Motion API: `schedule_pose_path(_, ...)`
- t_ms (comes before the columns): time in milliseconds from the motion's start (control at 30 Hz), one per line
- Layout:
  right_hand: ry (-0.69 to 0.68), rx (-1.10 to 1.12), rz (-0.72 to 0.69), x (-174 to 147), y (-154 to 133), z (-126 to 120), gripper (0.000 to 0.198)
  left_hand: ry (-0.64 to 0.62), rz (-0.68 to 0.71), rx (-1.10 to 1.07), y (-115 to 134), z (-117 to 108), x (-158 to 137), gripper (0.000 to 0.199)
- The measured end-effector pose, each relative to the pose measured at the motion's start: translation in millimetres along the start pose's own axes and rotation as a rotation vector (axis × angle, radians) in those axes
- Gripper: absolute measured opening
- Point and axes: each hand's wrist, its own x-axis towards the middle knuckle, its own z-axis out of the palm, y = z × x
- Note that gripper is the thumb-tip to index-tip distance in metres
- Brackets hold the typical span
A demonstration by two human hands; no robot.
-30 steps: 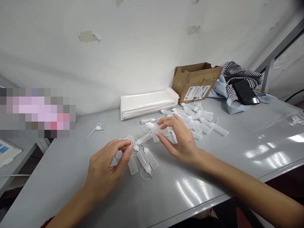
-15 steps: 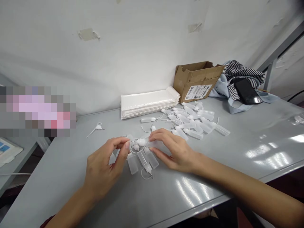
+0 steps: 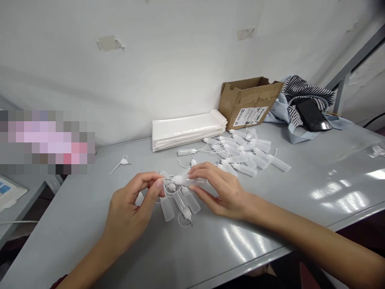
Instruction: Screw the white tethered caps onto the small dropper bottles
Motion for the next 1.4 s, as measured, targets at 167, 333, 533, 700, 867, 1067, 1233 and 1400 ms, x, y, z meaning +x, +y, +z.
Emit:
schedule_pose_path(167, 0.022, -0.018, -0.005, 0.3, -0.9, 0.0, 0.019, -0.102, -0.122, -0.189, -6.6, -2.7, 5.0, 0.020)
schedule_pose_path(333, 0.029, -0.016, -0.009, 0.5, -0.5, -0.3, 0.019, -0.160, -0.212, -0.330, -12.7, -2.2, 5.4, 0.023)
schedule_pose_path(533, 0.018, -0.020, -0.007, 1.2, -0.8, -0.6, 0.018, -0.158, -0.221, -0.350, -14.5, -2.2, 5.6, 0.022)
schedule_pose_path(700, 0.003, -0.023, -0.011, 1.2, -0.9, -1.2, 0.017, -0.153, -0.214, -0.358, -13.1, -2.5, 5.9, 0.021)
schedule_pose_path(867, 0.015, -0.029, -0.012, 0.5, -1.4, -1.6, 0.017, -0.156, -0.214, -0.367, -14.7, -2.6, 5.8, 0.019)
schedule_pose_path(1067, 0.040, -0.022, -0.019, 1.1, -2.0, -1.8, 0.020, -0.182, -0.240, -0.395, -17.7, -1.5, 5.8, 0.019)
schedule_pose_path(1233, 0.032, -0.016, -0.019, 1.4, -2.4, -1.6, 0.018, -0.189, -0.249, -0.404, -17.2, -2.9, 4.2, 0.020)
schedule_pose_path(1400, 0.038, -0.020, -0.015, 1.4, -2.9, -2.2, 0.018, -0.190, -0.241, -0.395, -17.4, -3.0, 5.2, 0.020)
